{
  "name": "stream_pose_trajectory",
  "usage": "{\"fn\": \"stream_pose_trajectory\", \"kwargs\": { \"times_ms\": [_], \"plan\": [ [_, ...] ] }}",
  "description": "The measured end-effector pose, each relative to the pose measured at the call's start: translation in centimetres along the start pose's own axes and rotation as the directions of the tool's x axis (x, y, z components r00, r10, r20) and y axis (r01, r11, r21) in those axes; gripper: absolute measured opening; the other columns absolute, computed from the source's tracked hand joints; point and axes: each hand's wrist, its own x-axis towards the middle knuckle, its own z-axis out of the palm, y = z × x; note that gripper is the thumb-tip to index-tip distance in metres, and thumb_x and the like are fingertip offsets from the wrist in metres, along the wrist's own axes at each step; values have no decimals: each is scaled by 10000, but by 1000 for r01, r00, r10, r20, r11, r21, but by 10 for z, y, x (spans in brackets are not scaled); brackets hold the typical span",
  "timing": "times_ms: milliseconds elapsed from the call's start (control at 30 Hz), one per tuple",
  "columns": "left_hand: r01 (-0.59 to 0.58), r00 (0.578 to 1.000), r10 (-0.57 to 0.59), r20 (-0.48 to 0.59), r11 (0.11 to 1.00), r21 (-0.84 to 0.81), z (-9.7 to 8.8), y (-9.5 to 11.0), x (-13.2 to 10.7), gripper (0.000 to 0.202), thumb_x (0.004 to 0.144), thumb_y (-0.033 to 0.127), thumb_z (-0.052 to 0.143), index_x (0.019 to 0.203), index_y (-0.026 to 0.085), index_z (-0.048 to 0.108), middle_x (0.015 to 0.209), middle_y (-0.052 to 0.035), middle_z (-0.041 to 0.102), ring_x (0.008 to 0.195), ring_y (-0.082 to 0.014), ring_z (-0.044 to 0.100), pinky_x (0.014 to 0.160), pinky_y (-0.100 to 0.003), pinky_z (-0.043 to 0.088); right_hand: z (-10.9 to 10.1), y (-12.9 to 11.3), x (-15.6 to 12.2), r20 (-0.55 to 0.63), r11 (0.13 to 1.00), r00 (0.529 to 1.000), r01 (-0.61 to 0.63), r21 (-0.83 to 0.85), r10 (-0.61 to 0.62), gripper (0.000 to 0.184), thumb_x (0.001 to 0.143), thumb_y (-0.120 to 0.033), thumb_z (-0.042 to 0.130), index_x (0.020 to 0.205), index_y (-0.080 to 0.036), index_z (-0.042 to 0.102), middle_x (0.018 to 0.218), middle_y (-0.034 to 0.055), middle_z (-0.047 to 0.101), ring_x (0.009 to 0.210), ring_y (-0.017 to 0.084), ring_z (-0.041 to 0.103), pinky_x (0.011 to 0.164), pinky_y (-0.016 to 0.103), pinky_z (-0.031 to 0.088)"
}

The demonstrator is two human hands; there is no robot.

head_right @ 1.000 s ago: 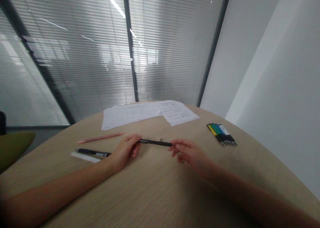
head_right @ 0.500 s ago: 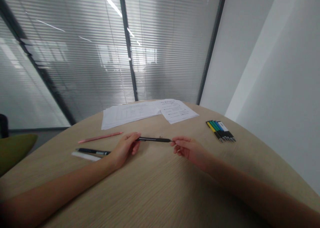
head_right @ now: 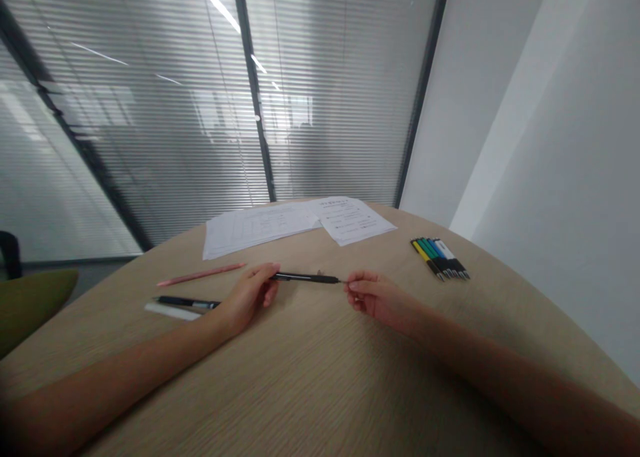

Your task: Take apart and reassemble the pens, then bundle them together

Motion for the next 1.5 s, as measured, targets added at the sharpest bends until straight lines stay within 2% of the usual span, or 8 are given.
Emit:
{"fn": "stream_pose_trajectory", "kwargs": {
  "times_ms": [300, 567, 800, 900, 1133, 1267, 1400, 1500],
  "plan": [
    [-5, 1000, 5, -15, 1000, 14, 0, -1, 0, 306, 698, 399, 466, 506, 170, 402, 344, 60, 369, 320, -69, 311, 376, -212, 213, 0, 1, 1, -12, 1000, 1000, 21, 15, -21, 189, 540, -203, 685, 676, -165, 560, 603, -26, 560, 514, 65, 484, 476, 198, 344],
    [9, 999, -8, -48, 1000, 9, -1, -1, 1, 303, 699, 393, 455, 499, 174, 396, 330, 61, 358, 311, -67, 300, 373, -209, 215, -1, 3, 3, -20, 999, 999, 41, 7, -41, 198, 537, -157, 687, 665, -164, 535, 546, -52, 520, 494, 55, 480, 483, 189, 349],
    [6, 998, -4, -59, 999, 36, 1, 2, -1, 306, 682, 408, 460, 492, 174, 405, 337, 57, 365, 317, -73, 308, 379, -212, 223, 6, -2, -3, -20, 994, 997, 68, -89, -70, 307, 575, -218, 675, 850, -193, 541, 628, -38, 546, 524, 67, 489, 505, 211, 375],
    [0, 998, 4, -62, 998, 59, 2, 2, -2, 308, 686, 394, 458, 479, 175, 398, 334, 55, 364, 320, -74, 312, 382, -213, 223, 6, 1, -2, -39, 989, 997, 63, -134, -69, 226, 584, -236, 674, 766, -169, 557, 621, -25, 552, 528, 70, 495, 518, 217, 385],
    [-11, 997, 14, -82, 1000, 29, 1, 0, -1, 305, 700, 383, 451, 485, 172, 403, 331, 62, 364, 316, -70, 307, 386, -212, 226, 4, 4, 4, -162, 993, 980, 106, -46, -112, 237, 517, -269, 720, 647, -144, 567, 590, -17, 562, 507, 59, 485, 509, 199, 376],
    [-18, 995, 18, -96, 1000, 7, 0, 0, 0, 305, 708, 375, 451, 486, 172, 403, 326, 64, 362, 311, -69, 309, 382, -212, 224, 0, 4, 4, -208, 952, 949, 185, -242, -237, 236, 593, -352, 661, 631, -150, 546, 572, -24, 538, 486, 65, 464, 489, 216, 357],
    [-16, 995, 16, -101, 1000, 1, 0, 0, 0, 301, 708, 372, 455, 491, 168, 411, 330, 62, 367, 311, -67, 311, 375, -210, 218, -5, 5, 3, -261, 796, 878, 193, -574, -401, 244, 673, -393, 577, 698, -153, 547, 535, -27, 516, 467, 82, 454, 474, 234, 340],
    [-20, 994, 20, -103, 1000, -1, 0, 0, 0, 304, 703, 375, 456, 486, 169, 401, 328, 63, 364, 306, -65, 313, 372, -208, 218, -6, 4, 1, -308, 762, 834, 190, -619, -458, 261, 668, -387, 571, 790, -158, 540, 503, -41, 499, 451, 92, 451, 459, 235, 342]
  ]
}}
